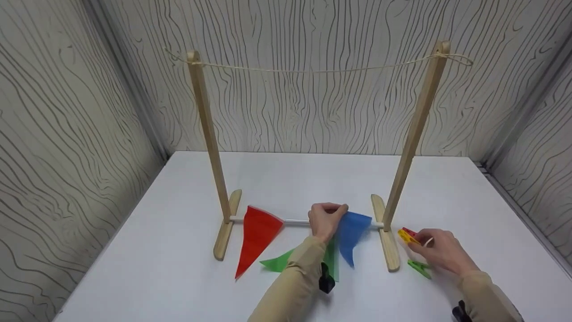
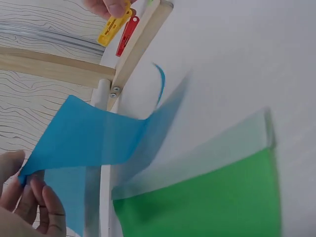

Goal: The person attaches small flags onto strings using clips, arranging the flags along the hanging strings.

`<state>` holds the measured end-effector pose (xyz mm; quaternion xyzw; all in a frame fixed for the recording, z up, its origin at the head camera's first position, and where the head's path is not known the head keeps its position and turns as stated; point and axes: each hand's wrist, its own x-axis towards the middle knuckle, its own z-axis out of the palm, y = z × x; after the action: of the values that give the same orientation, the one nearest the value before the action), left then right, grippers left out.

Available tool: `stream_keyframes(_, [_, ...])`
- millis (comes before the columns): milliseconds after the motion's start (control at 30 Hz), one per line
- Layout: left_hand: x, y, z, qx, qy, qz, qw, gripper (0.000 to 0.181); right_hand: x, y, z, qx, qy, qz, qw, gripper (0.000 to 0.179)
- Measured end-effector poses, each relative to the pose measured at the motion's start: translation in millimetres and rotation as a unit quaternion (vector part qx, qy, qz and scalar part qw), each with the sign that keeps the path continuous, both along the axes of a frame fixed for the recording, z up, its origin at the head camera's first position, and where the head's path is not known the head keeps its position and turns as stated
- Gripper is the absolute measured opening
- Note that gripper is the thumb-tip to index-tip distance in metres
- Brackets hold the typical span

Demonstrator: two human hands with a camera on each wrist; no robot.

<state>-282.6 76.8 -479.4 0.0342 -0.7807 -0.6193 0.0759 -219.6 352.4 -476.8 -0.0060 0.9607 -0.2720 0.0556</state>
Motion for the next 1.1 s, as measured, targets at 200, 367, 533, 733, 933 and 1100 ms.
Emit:
stream_keyframes(200, [0.9,1.1,5.4,0.065,0.005,0.021,0.9976,0.012,1.2,-0.6,0.7,-0.050,0.017,-0.003,0.9986,0.047])
stream_keyframes(367, [0.9,0.8,6.9,0.088,0.012,0.020,0.9958,0.013,3.5,-4.0,1.4,-0.080,0.051,-0.008,0.9955,0.048])
stream_keyframes(533, [1.9,-1.4,10.0,0.101,0.014,0.008,0.9948,0.017,4.4,-8.2,1.8,-0.150,0.027,-0.026,0.9880,0.055])
stream_keyframes(733, [1.8,-1.9,17.0,0.114,0.030,0.014,0.9929,0.010,1.9,-11.3,4.5,-0.182,0.002,-0.034,0.9827,0.064])
stream_keyframes(933, [1.3,-2.6,23.2,0.147,0.065,0.008,0.9871,0.014,-0.1,-13.2,8.7,-0.238,0.027,-0.043,0.9700,0.057])
stream_keyframes(1100, [3.0,-4.5,32.3,0.177,0.060,-0.022,0.9822,0.022,-1.3,-15.9,14.1,-0.317,0.065,-0.064,0.9440,0.057])
